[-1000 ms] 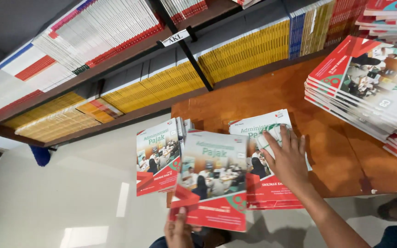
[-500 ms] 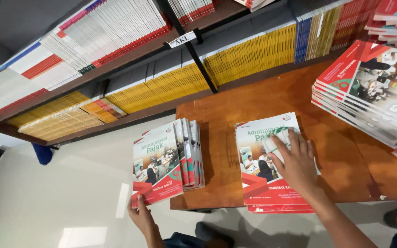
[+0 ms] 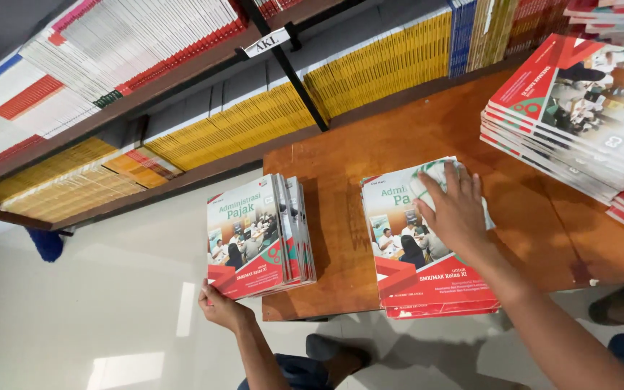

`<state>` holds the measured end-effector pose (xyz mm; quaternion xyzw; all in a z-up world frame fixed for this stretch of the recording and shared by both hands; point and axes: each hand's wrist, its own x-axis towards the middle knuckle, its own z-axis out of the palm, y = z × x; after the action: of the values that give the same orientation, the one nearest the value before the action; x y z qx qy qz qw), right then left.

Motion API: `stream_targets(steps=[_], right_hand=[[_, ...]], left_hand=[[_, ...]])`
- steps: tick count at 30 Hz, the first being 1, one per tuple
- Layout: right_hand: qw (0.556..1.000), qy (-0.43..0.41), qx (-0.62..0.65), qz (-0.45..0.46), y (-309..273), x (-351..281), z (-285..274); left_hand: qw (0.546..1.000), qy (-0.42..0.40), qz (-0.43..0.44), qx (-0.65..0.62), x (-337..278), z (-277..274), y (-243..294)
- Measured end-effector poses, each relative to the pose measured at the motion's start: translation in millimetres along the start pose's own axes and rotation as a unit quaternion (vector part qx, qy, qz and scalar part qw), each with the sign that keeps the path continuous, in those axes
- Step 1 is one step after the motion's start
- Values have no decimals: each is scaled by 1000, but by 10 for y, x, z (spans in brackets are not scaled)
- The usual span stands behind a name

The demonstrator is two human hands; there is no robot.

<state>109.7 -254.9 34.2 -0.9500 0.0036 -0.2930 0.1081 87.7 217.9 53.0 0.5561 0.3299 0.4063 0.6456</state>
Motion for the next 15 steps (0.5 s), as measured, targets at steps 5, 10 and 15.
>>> stream_targets(steps=[5,10,15], right_hand=[[1000,-27,14,5,-234,343,281],[995,-35,78,-42,-774,365,456],[983,-80,149,-68,-1062,-110,103]], left_hand=[[1000,-1,2,-6,-69,35,84],[999,14,33,19,-214,40,135],[928,-3,348,135,-883,23,370]])
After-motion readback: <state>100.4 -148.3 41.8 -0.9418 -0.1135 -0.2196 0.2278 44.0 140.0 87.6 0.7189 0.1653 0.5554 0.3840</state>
